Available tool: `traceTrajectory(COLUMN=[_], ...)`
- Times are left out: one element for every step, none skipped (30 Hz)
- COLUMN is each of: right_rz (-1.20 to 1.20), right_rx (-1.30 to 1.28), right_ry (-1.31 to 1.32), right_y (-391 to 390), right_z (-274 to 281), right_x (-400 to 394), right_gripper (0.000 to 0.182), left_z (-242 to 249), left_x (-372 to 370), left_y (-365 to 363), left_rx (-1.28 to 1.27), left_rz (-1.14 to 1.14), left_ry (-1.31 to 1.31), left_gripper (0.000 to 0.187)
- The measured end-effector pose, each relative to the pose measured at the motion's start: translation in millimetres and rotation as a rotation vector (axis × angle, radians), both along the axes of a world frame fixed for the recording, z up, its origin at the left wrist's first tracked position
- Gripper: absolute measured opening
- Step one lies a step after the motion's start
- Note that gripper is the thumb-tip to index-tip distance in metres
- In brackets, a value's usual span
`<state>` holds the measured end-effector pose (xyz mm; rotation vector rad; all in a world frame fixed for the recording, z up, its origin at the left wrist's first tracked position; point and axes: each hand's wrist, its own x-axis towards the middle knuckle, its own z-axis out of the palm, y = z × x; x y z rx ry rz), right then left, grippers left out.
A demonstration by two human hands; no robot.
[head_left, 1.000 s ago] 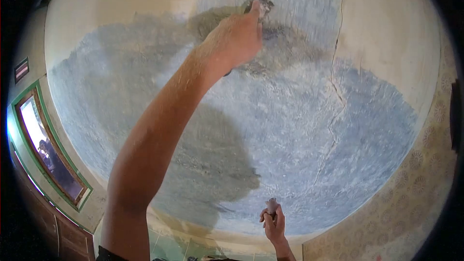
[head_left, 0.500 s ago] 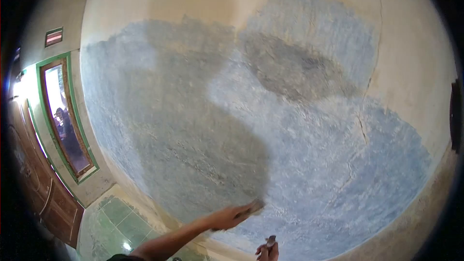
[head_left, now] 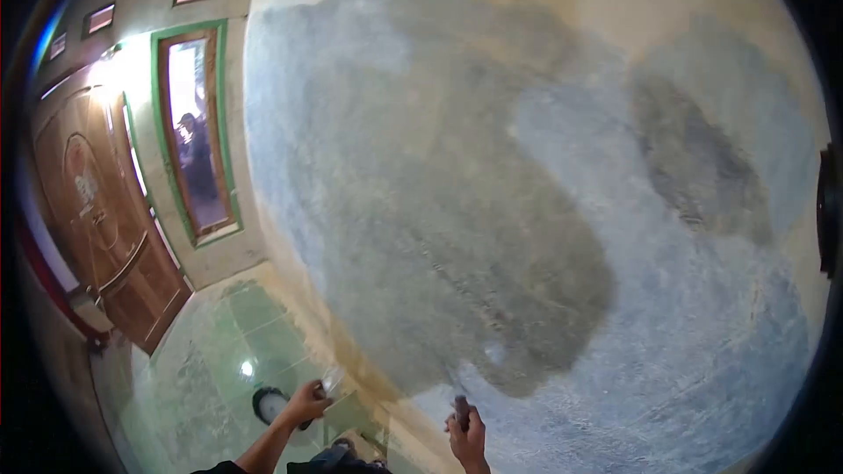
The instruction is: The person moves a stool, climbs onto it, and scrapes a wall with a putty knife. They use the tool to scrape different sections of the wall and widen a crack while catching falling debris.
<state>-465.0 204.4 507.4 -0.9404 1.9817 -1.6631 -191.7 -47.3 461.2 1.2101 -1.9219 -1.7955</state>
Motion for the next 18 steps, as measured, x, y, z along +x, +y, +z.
traceTrajectory(right_rz=[0.081,0.106,0.163,0.222,0.289,0.304,0.354,0.403,0.403,0.415,0.419,0.419,0.455,0.453,0.461,0.467,0.483,0.499], right_rx=[0.041,0.095,0.138,0.112,0.169,0.194,0.215,0.232,0.112,0.141,0.193,0.249,0.25,0.305,0.268,0.232,0.264,0.291], right_ry=[0.043,0.105,0.089,0.134,0.114,0.088,0.092,0.099,0.088,0.053,-0.01,-0.081,-0.166,-0.158,-0.148,-0.141,-0.043,0.061], right_y=[-24,-41,-55,-68,-79,-86,-94,-104,-110,-108,-107,-105,-102,-97,-91,-84,-76,-74], right_z=[-2,10,23,29,33,30,24,17,7,1,-5,-12,-20,-26,-45,-61,-76,-85], right_x=[12,22,33,43,51,60,66,71,80,83,86,91,93,94,98,104,113,121], right_gripper=[0.023,0.023,0.024,0.024,0.026,0.026,0.027,0.028,0.031,0.031,0.032,0.034,0.035,0.035,0.038,0.041,0.051,0.062], left_z=[15,20,26,20,30,31,31,27,14,-3,-19,-22,-20,-23,-33,-43,-53,-46], left_x=[-23,-32,-43,-56,-62,-61,-62,-65,-68,-69,-63,-51,-43,-39,-35,-29,-22,-16], left_y=[3,-3,0,4,12,20,26,30,36,45,56,64,68,70,76,82,87,84], left_rx=[0.169,0.306,0.558,0.667,0.669,0.693,0.487,0.28,0.306,0.297,0.282,0.318,0.437,0.552,0.589,0.633,0.672,0.59], left_rz=[0.103,0.019,0.096,0.192,0.184,0.21,0.078,-0.059,-0.045,0.008,0.061,0.076,0.119,0.163,0.175,0.232,0.287,0.234], left_ry=[0.111,0.23,0.42,0.432,0.447,0.426,0.328,0.231,0.213,0.309,0.395,0.35,0.339,0.328,0.291,0.3,0.306,0.19], left_gripper=[0.052,0.053,0.049,0.046,0.037,0.037,0.032,0.027,0.027,0.024,0.021,0.021,0.021,0.02,0.02,0.021,0.022,0.024])
